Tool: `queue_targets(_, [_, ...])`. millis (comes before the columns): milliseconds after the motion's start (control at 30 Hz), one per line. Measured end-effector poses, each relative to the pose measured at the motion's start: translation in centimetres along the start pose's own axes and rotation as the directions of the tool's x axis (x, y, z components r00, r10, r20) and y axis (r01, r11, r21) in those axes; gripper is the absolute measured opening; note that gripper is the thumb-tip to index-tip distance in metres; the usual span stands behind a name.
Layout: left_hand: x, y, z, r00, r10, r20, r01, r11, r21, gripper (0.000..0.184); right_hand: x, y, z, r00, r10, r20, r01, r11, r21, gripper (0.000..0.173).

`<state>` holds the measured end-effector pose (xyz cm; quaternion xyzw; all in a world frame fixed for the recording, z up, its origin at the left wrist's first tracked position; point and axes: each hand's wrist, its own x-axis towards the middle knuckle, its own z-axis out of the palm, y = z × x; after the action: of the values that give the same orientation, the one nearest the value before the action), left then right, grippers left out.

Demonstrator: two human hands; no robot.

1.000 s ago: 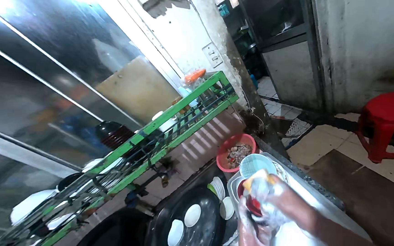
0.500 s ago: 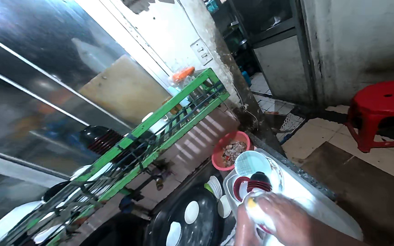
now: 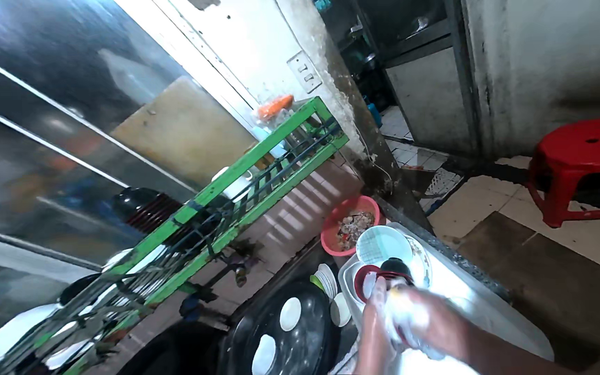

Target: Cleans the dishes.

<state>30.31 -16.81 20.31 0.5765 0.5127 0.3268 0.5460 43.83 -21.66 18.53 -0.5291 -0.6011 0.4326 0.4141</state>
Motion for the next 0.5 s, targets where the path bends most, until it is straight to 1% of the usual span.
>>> queue_targets(33, [-0.2, -0.4, 0.6, 0.993, 0.107, -0.053, -0.104, 0.993, 0.055, 0.041, 0.7, 0.0, -0.1, 0.987, 0.127, -0.094, -0.107, 0.975, 0.197, 0.039])
queue_targets(67, [-0.3, -1.0, 1.1, 0.973, 0.213, -0.094, -0.199, 0.970, 0.137, 0.041, 1.2, -0.3, -0.6, 0.965, 0.237, -0.109, -0.196, 0.936, 0.294, 0.042])
queue_targets(100, [-0.4, -1.3, 1.4, 0.952, 0.285, -0.109, -0.257, 0.942, 0.218, 0.041, 1.3, -1.0, -1.1, 0.960, 0.269, -0.078, -0.244, 0.939, 0.242, 0.046])
queue_targets(133, [-0.3, -1.4, 1.3, 0.949, 0.297, -0.102, -0.263, 0.928, 0.264, 0.040, 1.0, -1.5, -1.3, 0.977, 0.215, -0.014, -0.214, 0.975, 0.054, 0.049])
queue_targets(167, [-0.2, -1.2, 0.9, 0.966, 0.255, -0.049, -0.232, 0.933, 0.275, 0.038, 0.4, -1.6, -1.1, 0.994, 0.095, 0.058, -0.082, 0.978, -0.194, 0.048])
queue_targets(200, [0.2, -0.8, 0.2, 0.985, 0.169, 0.037, -0.173, 0.951, 0.255, 0.033, -0.3, -0.8, -0.5, 0.991, -0.097, 0.096, 0.128, 0.910, -0.394, 0.038])
queue_targets(233, [0.8, -0.5, -0.4, 0.992, 0.042, 0.121, -0.066, 0.977, 0.204, 0.030, -1.0, 1.0, 0.4, 0.933, -0.351, 0.075, 0.338, 0.788, -0.514, 0.028])
queue_targets(267, [1.3, -0.3, -0.7, 0.979, -0.102, 0.174, 0.084, 0.990, 0.110, 0.032, -1.2, 2.3, 0.9, 0.872, -0.482, 0.082, 0.445, 0.712, -0.543, 0.023])
queue_targets(300, [1.5, -0.2, -0.6, 0.965, -0.188, 0.186, 0.185, 0.982, 0.030, 0.037, -1.2, 3.0, 1.1, 0.857, -0.509, 0.081, 0.468, 0.702, -0.536, 0.022])
queue_targets(333, [1.3, -0.3, -0.3, 0.972, -0.181, 0.152, 0.183, 0.983, -0.004, 0.044, -0.9, 2.9, 0.7, 0.903, -0.422, 0.075, 0.405, 0.783, -0.473, 0.024])
queue_targets(367, [1.0, -0.6, 0.2, 0.991, -0.099, 0.090, 0.099, 0.995, -0.001, 0.044, -0.3, 1.7, -0.2, 0.977, -0.193, 0.093, 0.213, 0.919, -0.330, 0.031])
queue_targets(400, [0.7, -1.2, 0.9, 1.000, 0.013, 0.025, -0.014, 0.999, 0.036, 0.041, 0.5, 0.6, -1.1, 0.998, 0.026, 0.057, -0.016, 0.986, -0.166, 0.039])
queue_targets(433, [0.6, -1.7, 1.6, 0.993, 0.117, -0.024, -0.114, 0.989, 0.097, 0.044, 1.3, -0.4, -1.9, 0.980, 0.198, 0.024, -0.197, 0.980, -0.041, 0.044])
queue_targets(467, [0.5, -2.0, 2.1, 0.983, 0.180, -0.047, -0.172, 0.976, 0.134, 0.049, 1.7, -1.2, -2.4, 0.962, 0.272, 0.029, -0.271, 0.962, -0.039, 0.047])
queue_targets(500, [0.6, -2.0, 2.2, 0.981, 0.188, -0.045, -0.181, 0.974, 0.134, 0.047, 1.5, -1.7, -2.5, 0.967, 0.245, 0.068, -0.233, 0.961, -0.148, 0.046])
